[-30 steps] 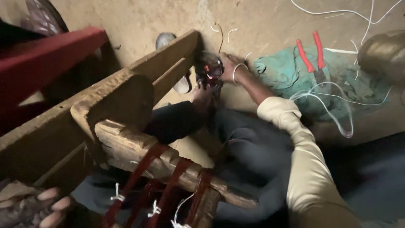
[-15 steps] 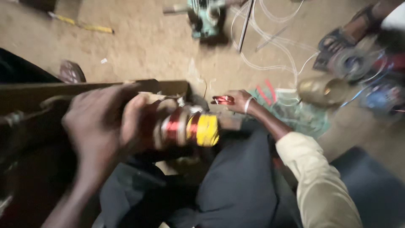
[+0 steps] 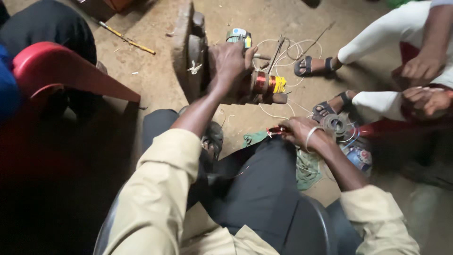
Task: The person winds copper wire around a cylindrical core using a manual winding jig. They secure the wire with white string, cut excess wire with pliers, and then remove the finished coil from the jig.
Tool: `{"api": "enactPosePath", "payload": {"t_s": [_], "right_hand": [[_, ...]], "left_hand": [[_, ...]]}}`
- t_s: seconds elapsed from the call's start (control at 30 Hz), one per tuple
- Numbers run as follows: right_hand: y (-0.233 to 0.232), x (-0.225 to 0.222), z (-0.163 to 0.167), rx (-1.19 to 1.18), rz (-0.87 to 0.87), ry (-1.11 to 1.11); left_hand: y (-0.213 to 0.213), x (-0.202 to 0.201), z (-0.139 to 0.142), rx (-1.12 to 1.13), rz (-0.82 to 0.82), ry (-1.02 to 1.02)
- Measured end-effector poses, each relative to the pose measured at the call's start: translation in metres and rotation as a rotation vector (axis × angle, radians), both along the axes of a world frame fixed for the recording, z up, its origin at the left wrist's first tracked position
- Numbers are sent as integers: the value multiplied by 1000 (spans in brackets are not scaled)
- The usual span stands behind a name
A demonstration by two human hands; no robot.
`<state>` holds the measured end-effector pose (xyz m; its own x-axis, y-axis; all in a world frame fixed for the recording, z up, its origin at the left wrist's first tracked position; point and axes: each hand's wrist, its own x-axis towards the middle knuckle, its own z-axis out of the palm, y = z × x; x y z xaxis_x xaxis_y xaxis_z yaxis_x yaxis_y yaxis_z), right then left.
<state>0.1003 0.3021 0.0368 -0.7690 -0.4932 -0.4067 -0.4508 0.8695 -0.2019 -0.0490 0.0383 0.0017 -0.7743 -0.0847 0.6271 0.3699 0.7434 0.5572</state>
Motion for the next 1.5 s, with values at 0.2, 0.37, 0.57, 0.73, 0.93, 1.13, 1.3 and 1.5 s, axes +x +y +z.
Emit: {"api": "enactPosePath", "payload": {"t_s": [0.2, 0.37, 0.57, 0.73, 0.93, 1.13, 1.3, 1.5], "right_hand": [[-23, 66, 80, -36, -46, 77], [-41, 110, 108, -282, -89, -106], [-77, 150, 88, -664, -34, -426], [-125, 175, 53, -669, -316, -836], [-175, 180, 4, -791, -282, -1047], [-194, 187, -32, -833, 132, -228], [-196, 211, -34, -685, 116, -67], [-208, 220, -30, -341, 171, 16]], "left_hand": [[-6, 4, -6, -5, 12, -43], [-33, 21, 3, 4, -43, -64], [-57, 34, 15, -8, -124, -168], [-53, 42, 20, 25, -176, -128], [-44, 56, 27, -76, -239, -334], [-35, 70, 25, 39, -296, -73], [-28, 75, 26, -44, -295, -87], [-18, 73, 27, 87, -429, 64]]}}
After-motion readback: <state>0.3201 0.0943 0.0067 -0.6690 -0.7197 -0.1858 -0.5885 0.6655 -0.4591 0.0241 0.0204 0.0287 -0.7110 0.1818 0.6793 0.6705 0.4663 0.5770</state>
